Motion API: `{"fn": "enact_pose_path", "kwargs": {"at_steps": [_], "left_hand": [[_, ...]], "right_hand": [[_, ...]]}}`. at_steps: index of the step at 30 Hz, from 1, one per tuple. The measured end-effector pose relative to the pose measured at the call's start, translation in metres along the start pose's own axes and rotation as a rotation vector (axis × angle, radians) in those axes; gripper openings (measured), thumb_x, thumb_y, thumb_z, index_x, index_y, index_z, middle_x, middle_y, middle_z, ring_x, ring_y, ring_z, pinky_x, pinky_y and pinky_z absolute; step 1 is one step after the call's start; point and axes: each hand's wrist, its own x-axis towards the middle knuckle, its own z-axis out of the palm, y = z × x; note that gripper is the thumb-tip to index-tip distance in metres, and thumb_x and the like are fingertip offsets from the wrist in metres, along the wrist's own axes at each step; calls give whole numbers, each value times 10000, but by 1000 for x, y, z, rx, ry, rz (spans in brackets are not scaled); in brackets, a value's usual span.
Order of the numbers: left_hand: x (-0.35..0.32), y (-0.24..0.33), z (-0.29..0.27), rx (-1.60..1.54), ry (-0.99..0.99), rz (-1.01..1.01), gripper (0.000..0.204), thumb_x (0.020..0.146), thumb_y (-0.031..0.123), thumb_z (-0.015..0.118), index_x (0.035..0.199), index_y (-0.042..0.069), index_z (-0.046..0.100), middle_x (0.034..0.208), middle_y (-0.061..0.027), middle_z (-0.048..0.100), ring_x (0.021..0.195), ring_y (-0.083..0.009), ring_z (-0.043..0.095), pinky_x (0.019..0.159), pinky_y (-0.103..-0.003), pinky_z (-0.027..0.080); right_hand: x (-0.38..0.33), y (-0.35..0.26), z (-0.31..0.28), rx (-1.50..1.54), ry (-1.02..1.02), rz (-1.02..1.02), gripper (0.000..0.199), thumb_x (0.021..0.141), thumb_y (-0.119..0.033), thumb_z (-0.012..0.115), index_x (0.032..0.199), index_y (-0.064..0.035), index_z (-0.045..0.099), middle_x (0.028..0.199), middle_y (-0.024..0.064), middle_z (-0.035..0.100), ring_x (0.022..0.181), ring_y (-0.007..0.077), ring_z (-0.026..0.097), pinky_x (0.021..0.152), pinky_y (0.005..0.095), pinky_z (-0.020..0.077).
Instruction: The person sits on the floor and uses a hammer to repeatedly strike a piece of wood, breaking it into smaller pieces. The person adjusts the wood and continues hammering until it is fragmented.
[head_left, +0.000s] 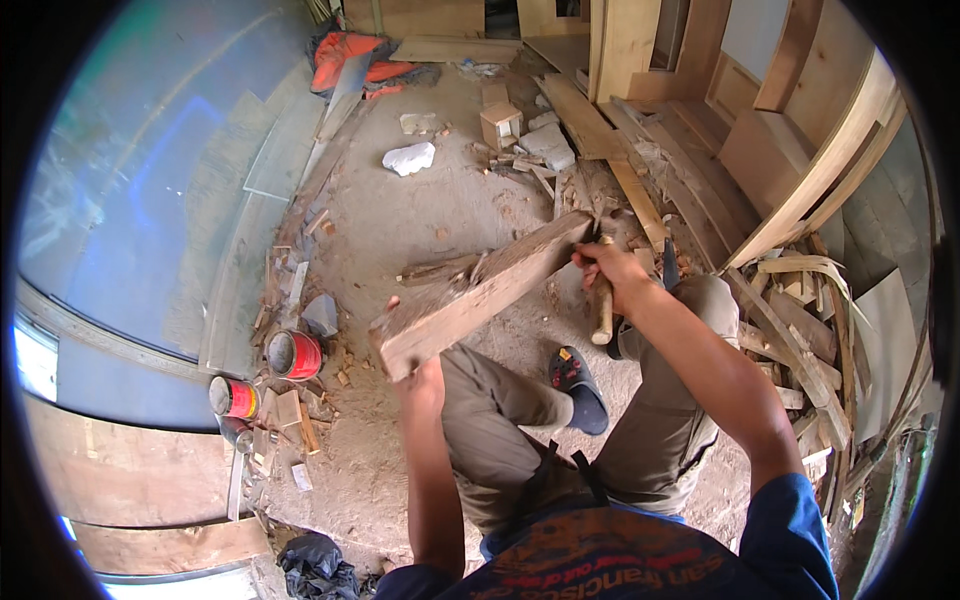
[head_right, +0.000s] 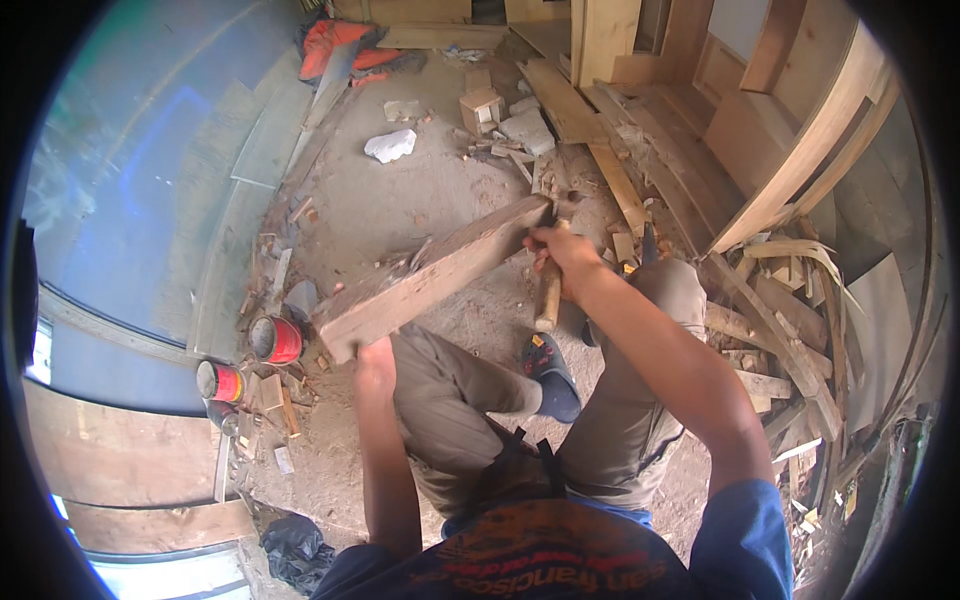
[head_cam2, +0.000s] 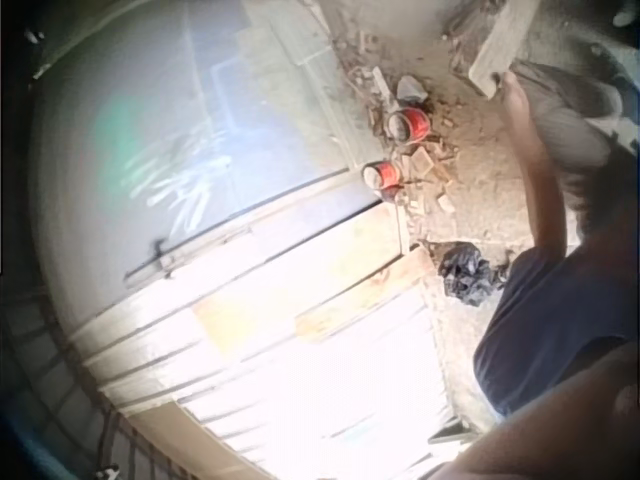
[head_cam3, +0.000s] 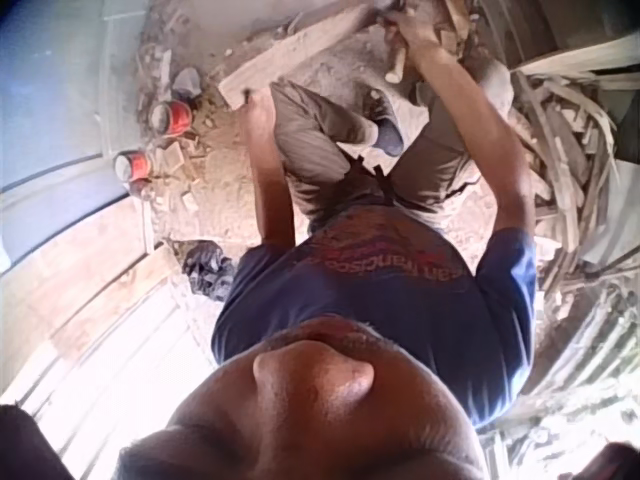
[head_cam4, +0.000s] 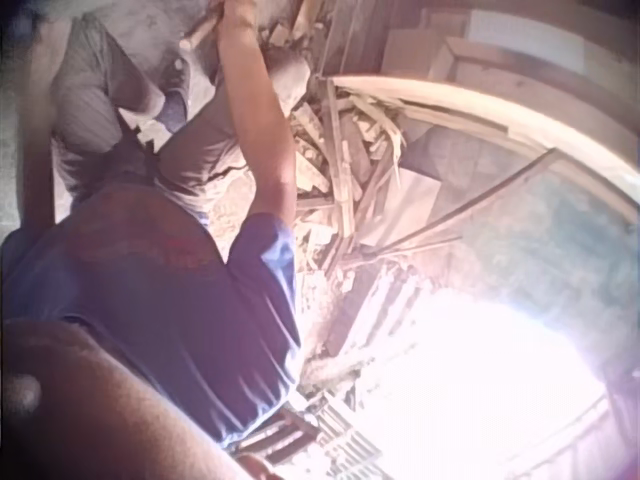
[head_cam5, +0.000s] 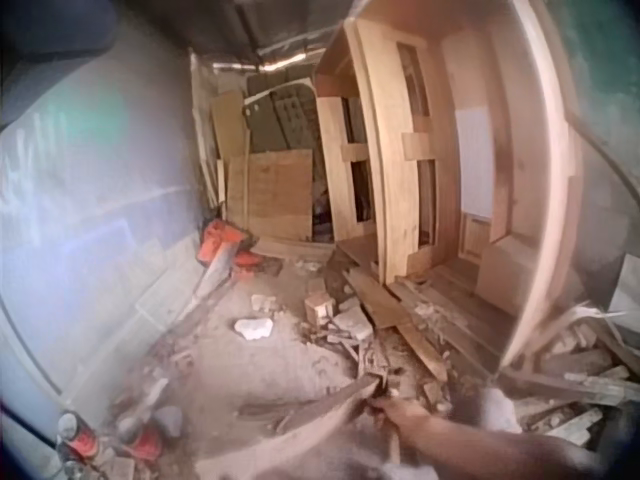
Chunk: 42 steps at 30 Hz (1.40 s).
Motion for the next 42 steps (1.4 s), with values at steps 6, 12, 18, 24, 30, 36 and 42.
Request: {"fn": "enact_pose_path", "kwargs": {"at_steps": [6, 12, 18, 24, 30, 36, 42], "left_hand": [[72, -16, 29, -280, 359, 27, 592, 838, 124, 705, 1365, -12, 474, 1270, -108, 602, 1196, -259, 561, 1011, -424, 451], [130, -61, 30, 97, 513, -80, 409, 802, 91, 763, 1170, -23, 627, 1122, -125, 661, 1045, -225, 629, 965, -394, 465], [189, -155, 38, 167, 525, -265, 494, 750, 135, 830, 1173, -8, 620, 1110, -98, 657, 1069, -209, 599, 982, -383, 427], [230, -252, 39, 247, 333, -311, 490, 774, 88, 807, 1202, -10, 587, 1163, -105, 630, 1083, -199, 589, 990, -352, 418], [224, -319, 33, 290, 340, -243, 303, 810, 59, 790, 1063, -26, 647, 1023, -85, 670, 896, -157, 646, 799, -300, 529], [219, -326, 19, 475, 139, -294, 417, 836, 120, 767, 1188, -41, 613, 1107, -123, 673, 1045, -195, 629, 965, -332, 463], [226, -329, 7, 569, 122, -277, 396, 875, 139, 732, 1193, -60, 605, 1108, -140, 680, 1055, -192, 630, 960, -335, 474]], "right_hand": [[-5, 13, 15, -207, -74, 242, 221, 982, -226, 594, 1006, -38, 480, 830, 99, 638, 487, 79, 437, 431, 254, 432], [-16, -21, 17, -350, -285, 345, 326, 1017, -321, 522, 935, -6, 529, 721, 35, 505, 547, 119, 465, 488, 301, 421], [-2, -74, 31, -520, -354, 26, 262, 1019, -277, 560, 1056, -20, 522, 775, 35, 538, 602, 114, 521, 537, 287, 450], [134, -95, -6, -1355, -338, -385, 262, 932, -242, 661, 929, -3, 554, 753, 120, 626, 620, 196, 591, 591, 356, 483], [269, -11, -61, -1290, -202, -571, 227, 850, -180, 702, 915, 9, 595, 736, 174, 639, 641, 253, 629, 627, 402, 496], [336, 33, -52, -1200, -281, -502, 367, 815, -159, 663, 1129, 7, 571, 849, 256, 675, 803, 404, 679, 723, 434, 532], [363, 67, -64, -1226, -259, -462, 436, 797, -155, 676, 1163, 29, 526, 818, 244, 669, 775, 367, 676, 703, 420, 535]]}}
